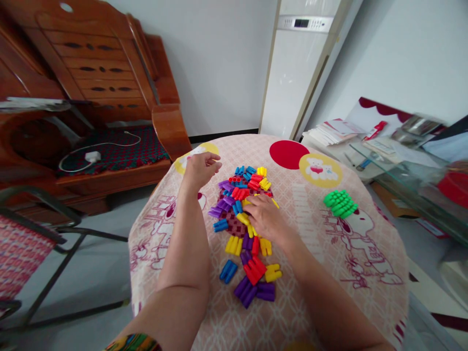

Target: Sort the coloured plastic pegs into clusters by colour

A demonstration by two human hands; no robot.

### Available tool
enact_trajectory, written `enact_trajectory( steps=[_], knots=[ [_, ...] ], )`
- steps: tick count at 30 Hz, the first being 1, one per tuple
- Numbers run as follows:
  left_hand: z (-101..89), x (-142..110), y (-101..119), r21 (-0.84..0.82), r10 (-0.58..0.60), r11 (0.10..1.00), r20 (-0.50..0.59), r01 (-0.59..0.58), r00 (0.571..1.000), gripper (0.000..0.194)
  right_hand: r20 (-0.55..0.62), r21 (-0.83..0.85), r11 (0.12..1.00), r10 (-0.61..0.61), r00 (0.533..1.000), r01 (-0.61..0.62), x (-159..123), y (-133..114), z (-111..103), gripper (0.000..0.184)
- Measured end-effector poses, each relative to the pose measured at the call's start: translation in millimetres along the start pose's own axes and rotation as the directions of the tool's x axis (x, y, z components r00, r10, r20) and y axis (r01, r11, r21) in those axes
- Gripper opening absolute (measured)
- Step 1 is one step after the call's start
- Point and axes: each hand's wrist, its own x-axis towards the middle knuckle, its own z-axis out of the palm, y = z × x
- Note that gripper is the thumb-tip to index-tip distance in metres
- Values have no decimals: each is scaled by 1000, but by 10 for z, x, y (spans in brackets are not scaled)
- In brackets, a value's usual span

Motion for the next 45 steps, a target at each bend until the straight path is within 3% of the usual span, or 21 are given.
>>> enact_trajectory(
  steps=[7, 12, 15, 19, 22, 27, 32, 36, 41, 45],
  knots=[
    [111, 11, -146, 277, -64, 961, 166, 16, 984, 30, -167, 97, 982, 176, 970, -162, -76, 531, -145, 17],
    [273, 31, -223, 358, -94, 934, 279, -13, 956, 35, -254, 149, 971, 221, 942, -188, -113, 628, -115, 19],
    [332, 25, -235, 329, -106, 944, 319, -5, 942, 36, -257, 190, 968, 211, 943, -165, -106, 599, -83, 19],
    [339, 7, -220, 128, -141, 987, 406, 96, 903, 38, -260, 200, 962, 233, 937, -184, -101, 575, -90, 20],
    [305, 16, -245, 83, -138, 990, 337, 116, 931, 36, -285, 186, 962, 247, 926, -200, -102, 575, -157, 20],
    [261, 40, -364, 213, -141, 972, 209, 95, 968, 36, -297, 122, 959, 282, 912, -257, -198, 526, -301, 21],
    [356, 13, -476, 378, -137, 923, 160, 67, 978, 28, -72, -2, 921, 389, 919, -390, -645, 443, -315, 23],
    [436, 15, -500, 410, -152, 908, 130, 86, 980, 30, 29, -104, 875, 477, 878, -472, -993, 436, -259, 23],
    [456, -51, -334, 440, -159, 893, 101, 99, 982, 30, -80, -134, 748, 646, 759, -650, -966, 522, -177, 27],
    [615, -290, 21, 343, -9, 939, 64, -13, 998, 36, -105, -154, 711, 679, 727, -686, -786, 610, -89, 28]
  ],
)
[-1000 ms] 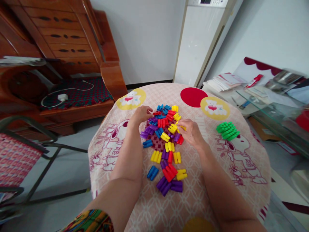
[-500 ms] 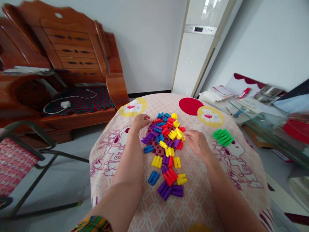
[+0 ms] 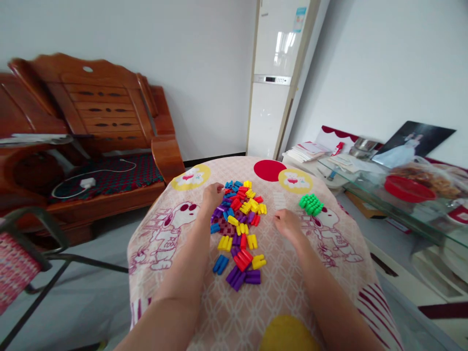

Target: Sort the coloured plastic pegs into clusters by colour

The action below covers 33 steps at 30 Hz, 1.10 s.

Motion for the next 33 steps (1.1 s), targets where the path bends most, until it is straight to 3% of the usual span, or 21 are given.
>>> enact_trajectory(
  steps=[2, 4, 7, 9, 15, 20, 24, 26, 29, 33],
  knots=[
    [86, -127, 257, -74, 147, 987, 40, -144, 988, 34, -40, 23, 999, 37, 999, -36, 53, -9, 63, 30],
    [177, -217, 501, -35, 258, 966, 160, -256, 953, 32, -98, 67, 996, 67, 993, -61, 71, 14, 128, 33],
    [257, -254, 764, 198, 275, 914, 342, -355, 899, 29, -150, 141, 989, 55, 987, -34, 49, 91, 201, 34],
    [266, -235, 846, 320, 242, 865, 407, -386, 881, 32, -162, 188, 982, 41, 986, -10, 21, 135, 225, 33],
    [263, -187, 737, 306, 263, 836, 505, -456, 822, 40, -144, 239, 969, 93, 985, -57, 86, 109, 170, 33],
    [248, -126, 569, 173, 321, 875, 492, -452, 809, 42, -93, 246, 967, 86, 992, -61, 466, 30, 46, 26],
    [182, -30, 443, 6, 315, 928, 524, -373, 791, 33, -147, 337, 939, -23, 989, 72, 791, -125, 79, 25],
    [137, 13, 365, -46, 302, 944, 512, -326, 804, 30, -182, 394, 902, -114, 977, 179, 894, -256, 152, 30],
    [64, 60, 254, -39, 254, 965, 399, -261, 881, 30, -208, 420, 856, -234, 950, 302, 958, -458, 281, 40],
    [7, 98, 163, -60, 166, 986, 248, -156, 955, 25, -201, 412, 846, -278, 939, 339, 942, -604, 387, 39]
  ],
)
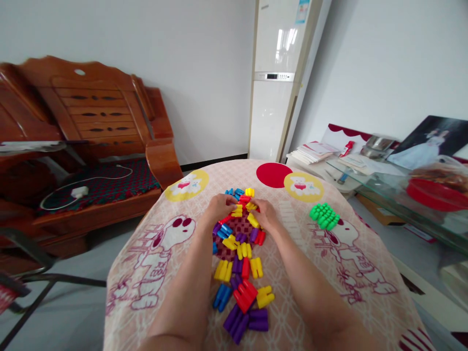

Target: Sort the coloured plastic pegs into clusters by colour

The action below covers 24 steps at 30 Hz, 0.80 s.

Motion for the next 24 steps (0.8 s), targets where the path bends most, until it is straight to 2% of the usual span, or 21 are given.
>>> enact_trajectory(
  steps=[4, 7, 10, 12, 14, 17, 24],
  knots=[
    [32, 37, -44, -159, -62, 986, -30, 56, 998, 23, -44, 15, 1000, 9, 999, -9, -20, 10, -11, 36],
    [100, 76, -70, -284, -84, 956, -40, 70, 996, 22, -94, 46, 997, 66, 993, -61, -38, 114, -130, 41],
    [170, 101, -66, -378, -99, 923, -47, 74, 994, 21, -226, -13, 984, 170, 959, -177, -82, 316, -314, 44],
    [206, 108, -36, -402, -85, 914, -58, 55, 995, 21, -317, -105, 964, 200, 927, -244, -124, 466, -422, 43],
    [236, 113, 5, -403, -56, 915, -71, 23, 996, 20, -360, -172, 940, 217, 907, -294, -158, 586, -487, 41],
    [274, 125, 54, -390, -27, 921, -74, -4, 997, 18, -358, -157, 937, 240, 902, -311, -172, 669, -505, 39],
    [313, 134, 81, -362, 3, 932, -60, -25, 998, 24, -292, -27, 936, 328, 898, -350, -152, 680, -476, 30]
  ],
)
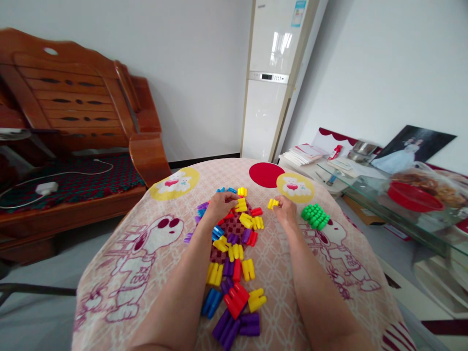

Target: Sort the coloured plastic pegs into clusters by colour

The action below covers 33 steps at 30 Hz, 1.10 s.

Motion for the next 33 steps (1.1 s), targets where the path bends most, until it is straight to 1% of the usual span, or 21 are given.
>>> enact_trajectory(
  steps=[1, 3, 5, 7, 9, 10, 12, 14, 15, 16, 19, 22, 24, 26, 29, 31, 33],
  knots=[
    [7, 0, 2, -1, 1, 1000, 7, -1, 1000, 24, -14, 7, 1000, 13, 1000, -13, 2, 10, -2, 30],
    [28, 0, 7, -12, 5, 1000, 19, -5, 1000, 24, -78, 6, 1000, 21, 997, -20, 8, 33, -5, 28],
    [58, 1, 8, -31, 9, 999, 29, -8, 1000, 23, -146, -32, 999, 9, 989, -13, 15, 57, -3, 28],
    [94, 1, 3, -64, 11, 998, 39, -8, 999, 23, -148, -93, 996, -17, 989, 4, 19, 73, 3, 27],
    [131, 0, -7, -118, 17, 993, 57, -11, 998, 22, -109, -141, 990, -44, 993, 28, 15, 74, 9, 24],
    [148, -1, -11, -151, 20, 988, 63, -11, 998, 22, -108, -152, 987, -65, 992, 48, 9, 65, 9, 24],
    [177, -3, -16, -220, 20, 976, 62, -6, 998, 21, -173, -147, 984, -124, 977, 99, -11, 21, 2, 28],
    [196, -6, -8, -282, 12, 960, 49, 2, 999, 19, -272, -103, 981, -186, 944, 163, -42, -63, -6, 29],
    [201, -7, 1, -311, 8, 950, 44, 6, 999, 18, -297, -68, 977, -212, 931, 201, -62, -120, -6, 28],
    [204, -9, 13, -340, 6, 940, 45, 10, 999, 17, -298, -23, 970, -238, 924, 242, -85, -184, -1, 26],
    [198, -20, 49, -402, 9, 915, 60, 16, 998, 15, -216, 123, 925, -330, 919, 361, -171, -396, 46, 27],
    [183, -31, 59, -422, 6, 906, 54, 17, 999, 18, -156, 188, 881, -408, 899, 433, -256, -567, 107, 28],
    [169, -34, 51, -402, 21, 915, 36, -5, 999, 21, -121, 212, 863, -442, 889, 458, -291, -634, 131, 31],
    [152, -33, 43, -346, 68, 936, 13, -59, 998, 24, -71, 245, 846, -472, 879, 474, -303, -666, 139, 34],
    [130, -31, 51, -240, 152, 959, -11, -150, 988, 25, 13, 296, 842, -476, 879, 452, -298, -676, 138, 35],
    [123, -31, 67, -201, 178, 963, -10, -177, 984, 26, 65, 333, 861, -427, 902, 384, -292, -674, 137, 32],
    [119, -34, 81, -199, 177, 964, -5, -175, 984, 26, 115, 359, 881, -368, 923, 307, -286, -666, 127, 27]
  ],
)
